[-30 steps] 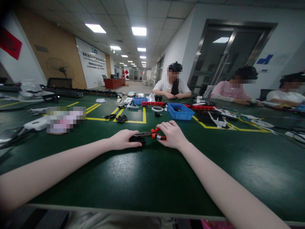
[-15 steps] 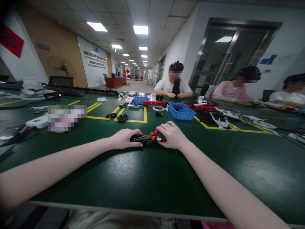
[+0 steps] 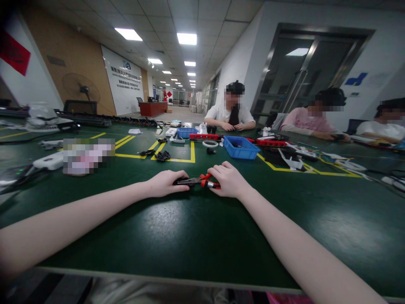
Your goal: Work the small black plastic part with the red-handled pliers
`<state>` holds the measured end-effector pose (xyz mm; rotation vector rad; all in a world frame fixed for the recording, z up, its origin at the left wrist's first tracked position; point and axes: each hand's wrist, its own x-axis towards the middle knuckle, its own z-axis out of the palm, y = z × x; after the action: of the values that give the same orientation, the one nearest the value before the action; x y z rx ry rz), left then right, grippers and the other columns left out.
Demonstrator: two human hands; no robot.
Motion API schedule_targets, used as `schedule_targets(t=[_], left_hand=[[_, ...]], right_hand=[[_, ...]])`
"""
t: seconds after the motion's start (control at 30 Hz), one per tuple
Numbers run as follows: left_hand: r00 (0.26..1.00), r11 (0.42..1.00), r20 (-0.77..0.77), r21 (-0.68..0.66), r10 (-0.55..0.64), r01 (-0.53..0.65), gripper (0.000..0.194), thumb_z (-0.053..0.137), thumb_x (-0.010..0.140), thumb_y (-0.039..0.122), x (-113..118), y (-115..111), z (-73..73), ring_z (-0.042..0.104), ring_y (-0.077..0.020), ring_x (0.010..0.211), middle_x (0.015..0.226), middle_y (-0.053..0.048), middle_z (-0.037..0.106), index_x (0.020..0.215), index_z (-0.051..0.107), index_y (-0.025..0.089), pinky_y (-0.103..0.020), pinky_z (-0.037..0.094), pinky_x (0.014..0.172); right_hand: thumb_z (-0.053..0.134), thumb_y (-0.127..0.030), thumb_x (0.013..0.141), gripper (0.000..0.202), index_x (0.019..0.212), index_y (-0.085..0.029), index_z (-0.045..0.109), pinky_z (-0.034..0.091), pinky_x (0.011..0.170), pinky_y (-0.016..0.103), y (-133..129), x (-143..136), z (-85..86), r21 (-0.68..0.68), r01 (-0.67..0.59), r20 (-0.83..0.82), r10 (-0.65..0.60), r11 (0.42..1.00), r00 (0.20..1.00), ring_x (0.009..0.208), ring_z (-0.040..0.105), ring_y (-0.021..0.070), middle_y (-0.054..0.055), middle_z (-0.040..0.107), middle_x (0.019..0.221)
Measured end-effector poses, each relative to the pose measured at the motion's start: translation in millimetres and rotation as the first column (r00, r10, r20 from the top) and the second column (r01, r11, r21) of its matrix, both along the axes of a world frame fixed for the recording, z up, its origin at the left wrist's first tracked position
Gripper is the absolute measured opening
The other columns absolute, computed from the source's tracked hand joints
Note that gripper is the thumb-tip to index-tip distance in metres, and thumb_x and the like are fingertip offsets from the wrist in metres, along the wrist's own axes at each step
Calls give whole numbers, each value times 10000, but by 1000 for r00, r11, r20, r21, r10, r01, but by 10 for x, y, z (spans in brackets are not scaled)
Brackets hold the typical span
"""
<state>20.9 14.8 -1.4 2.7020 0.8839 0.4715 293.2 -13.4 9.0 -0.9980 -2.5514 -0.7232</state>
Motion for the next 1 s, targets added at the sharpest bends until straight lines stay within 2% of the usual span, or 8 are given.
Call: schedule_targets(t=[0.27,0.6,0.73,1.0], left_hand=[[997,999,72,-49,-19,22,423,635,816,534,-5,30,-31,663,-227,875,990,-39,702,1092,579,218,-279,456,712],[995,998,101,-63,-20,27,470,662,800,500,-10,28,-34,659,-239,945,1061,-48,687,1164,540,229,-312,485,791],[997,998,77,-51,-28,32,465,635,822,507,-9,23,-31,657,-240,961,1081,-46,687,1191,547,237,-307,482,787],[999,999,43,-19,-34,35,445,577,845,565,-4,-15,1,663,-225,847,965,-46,704,1123,592,218,-275,450,690]], right_hand=[[593,-338,772,307,1020,-157,592,390,764,358,3,-7,3,-48,13,-12,-13,999,1000,758,602,213,102,673,925],[597,-329,761,306,1011,-155,572,388,735,338,11,-2,-7,-97,27,-27,-30,995,999,788,617,214,100,664,922],[600,-330,760,302,1007,-160,572,385,728,335,15,2,-8,-94,28,-20,-30,995,999,769,608,208,90,662,907],[600,-322,763,299,1013,-160,575,390,717,332,8,-1,6,-101,19,-18,-21,995,1000,766,610,207,86,660,902]])
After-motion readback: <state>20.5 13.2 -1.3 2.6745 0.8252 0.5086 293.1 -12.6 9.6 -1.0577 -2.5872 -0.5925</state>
